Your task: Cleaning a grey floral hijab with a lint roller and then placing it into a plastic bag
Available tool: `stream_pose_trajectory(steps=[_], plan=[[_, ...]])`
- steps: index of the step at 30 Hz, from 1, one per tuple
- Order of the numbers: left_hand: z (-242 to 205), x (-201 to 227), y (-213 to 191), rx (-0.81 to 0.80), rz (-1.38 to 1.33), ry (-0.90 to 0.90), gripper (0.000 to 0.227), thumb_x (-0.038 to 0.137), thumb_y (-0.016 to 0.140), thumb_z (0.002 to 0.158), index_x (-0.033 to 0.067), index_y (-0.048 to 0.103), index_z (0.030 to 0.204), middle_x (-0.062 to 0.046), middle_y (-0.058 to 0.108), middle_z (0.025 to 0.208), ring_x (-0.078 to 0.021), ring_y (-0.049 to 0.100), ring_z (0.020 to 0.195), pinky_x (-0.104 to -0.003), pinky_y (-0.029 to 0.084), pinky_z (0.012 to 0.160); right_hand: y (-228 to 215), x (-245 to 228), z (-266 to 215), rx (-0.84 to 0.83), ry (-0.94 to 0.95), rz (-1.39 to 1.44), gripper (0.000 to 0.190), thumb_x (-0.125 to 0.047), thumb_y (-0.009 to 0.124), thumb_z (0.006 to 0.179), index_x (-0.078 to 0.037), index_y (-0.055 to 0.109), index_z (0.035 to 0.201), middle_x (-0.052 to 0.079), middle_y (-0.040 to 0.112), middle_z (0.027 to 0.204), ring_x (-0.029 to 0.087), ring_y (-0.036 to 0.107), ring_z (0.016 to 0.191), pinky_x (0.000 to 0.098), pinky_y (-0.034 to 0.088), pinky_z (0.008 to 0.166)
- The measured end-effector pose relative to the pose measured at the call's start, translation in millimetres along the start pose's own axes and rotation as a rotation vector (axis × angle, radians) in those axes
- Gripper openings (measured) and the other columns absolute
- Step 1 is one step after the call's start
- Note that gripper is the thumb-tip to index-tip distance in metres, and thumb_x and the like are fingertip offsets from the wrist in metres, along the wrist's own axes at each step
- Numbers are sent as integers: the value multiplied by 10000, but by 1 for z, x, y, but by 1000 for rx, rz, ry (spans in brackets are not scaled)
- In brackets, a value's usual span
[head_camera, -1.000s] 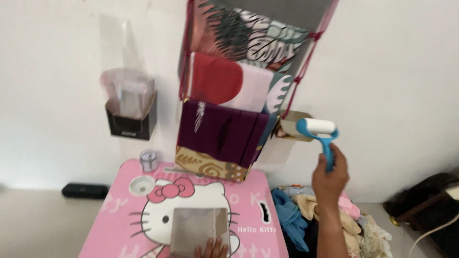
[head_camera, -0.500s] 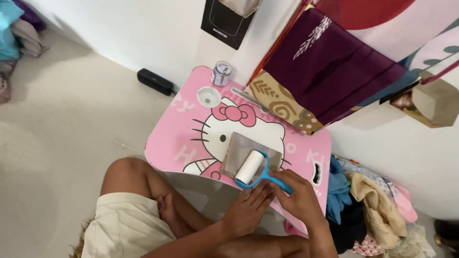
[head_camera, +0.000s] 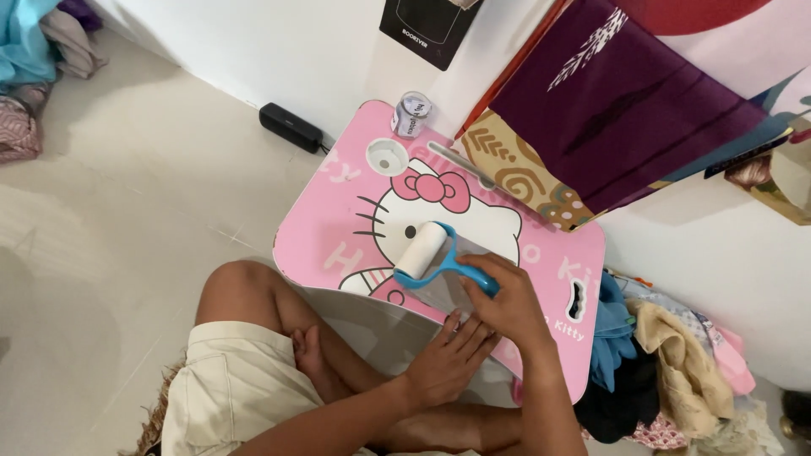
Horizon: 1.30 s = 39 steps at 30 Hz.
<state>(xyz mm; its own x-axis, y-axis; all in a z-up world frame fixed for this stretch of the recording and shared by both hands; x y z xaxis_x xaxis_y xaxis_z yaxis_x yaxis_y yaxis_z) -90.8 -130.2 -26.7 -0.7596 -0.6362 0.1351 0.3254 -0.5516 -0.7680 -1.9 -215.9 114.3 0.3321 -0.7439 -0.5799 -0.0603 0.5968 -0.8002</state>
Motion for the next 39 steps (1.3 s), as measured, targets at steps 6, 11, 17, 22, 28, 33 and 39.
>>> stream_pose_trajectory(steps=[6, 11, 17, 22, 28, 33, 39], plan=[[-1, 0, -1, -100, 167, -7, 741, 294, 557, 921, 103, 362, 1610, -167, 256, 1712, -341, 247, 1593, -568, 185, 1298, -46, 24, -19, 83, 245, 135, 278, -119, 741, 901, -120, 774, 1177, 17, 783, 1068, 119, 688, 909, 270, 548, 788], [2, 1, -4, -108, 215, -16, 746, 323, 560, 923, 121, 353, 1610, -150, 276, 1707, -334, 263, 1583, -555, 188, 1294, -31, 36, -9, -11, 275, 113, 318, -136, 726, 892, -133, 761, 1208, -11, 799, 1174, 105, 713, 1060, 273, 569, 901], [1, 8, 2, -57, 61, -83, 652, 194, 508, 993, 101, 355, 1620, -163, 305, 1699, -338, 299, 1576, -570, 194, 1292, -10, 14, 21, -88, 300, 132, 303, -89, 654, 918, -167, 712, 1205, -15, 760, 1118, 137, 680, 1017, 288, 518, 866], [33, -14, -85, 19, -386, -96, 548, 223, 536, 995, -40, 466, 1470, -229, 421, 1579, -408, 366, 1484, -666, 192, 1223, -32, 38, 9, 59, 259, 152, 326, -122, 702, 917, -168, 729, 1239, -7, 695, 968, 125, 604, 853, 277, 487, 774], [54, -104, -91, -21, -291, -436, 560, 345, 292, 1120, 62, 326, 1602, -163, 295, 1674, -362, 194, 1572, -593, 92, 1241, -53, 63, -27, 160, 206, 244, 400, 0, 826, 796, -130, 776, 1171, 77, 757, 780, 147, 604, 618, 279, 452, 560], [58, -125, -58, -515, -278, -553, 665, 489, 139, 1112, 109, 185, 1656, -125, 93, 1744, -334, 19, 1606, -653, -5, 1234, -53, 54, -35, 85, 282, 215, 288, -21, 809, 821, -127, 822, 1089, 89, 802, 781, 151, 647, 649, 310, 476, 581], [47, -130, -50, -609, -131, -463, 659, 494, 153, 1102, 134, 200, 1652, -94, 82, 1746, -323, 62, 1599, -658, -66, 1229, -76, 84, -57, 82, 360, 145, 267, 1, 775, 842, -92, 831, 1087, 160, 807, 822, 203, 683, 764, 385, 520, 668]])
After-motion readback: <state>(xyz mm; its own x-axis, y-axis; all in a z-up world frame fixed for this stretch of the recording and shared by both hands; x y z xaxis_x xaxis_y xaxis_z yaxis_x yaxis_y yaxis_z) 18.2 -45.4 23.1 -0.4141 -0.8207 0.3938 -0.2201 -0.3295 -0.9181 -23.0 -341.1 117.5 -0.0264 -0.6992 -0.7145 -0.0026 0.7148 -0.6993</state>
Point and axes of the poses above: each hand's wrist, its own z-axis towards the middle knuckle, its own y-axis out of the palm, x = y × z, the point moved 2 cm from there along z, towards the middle knuckle
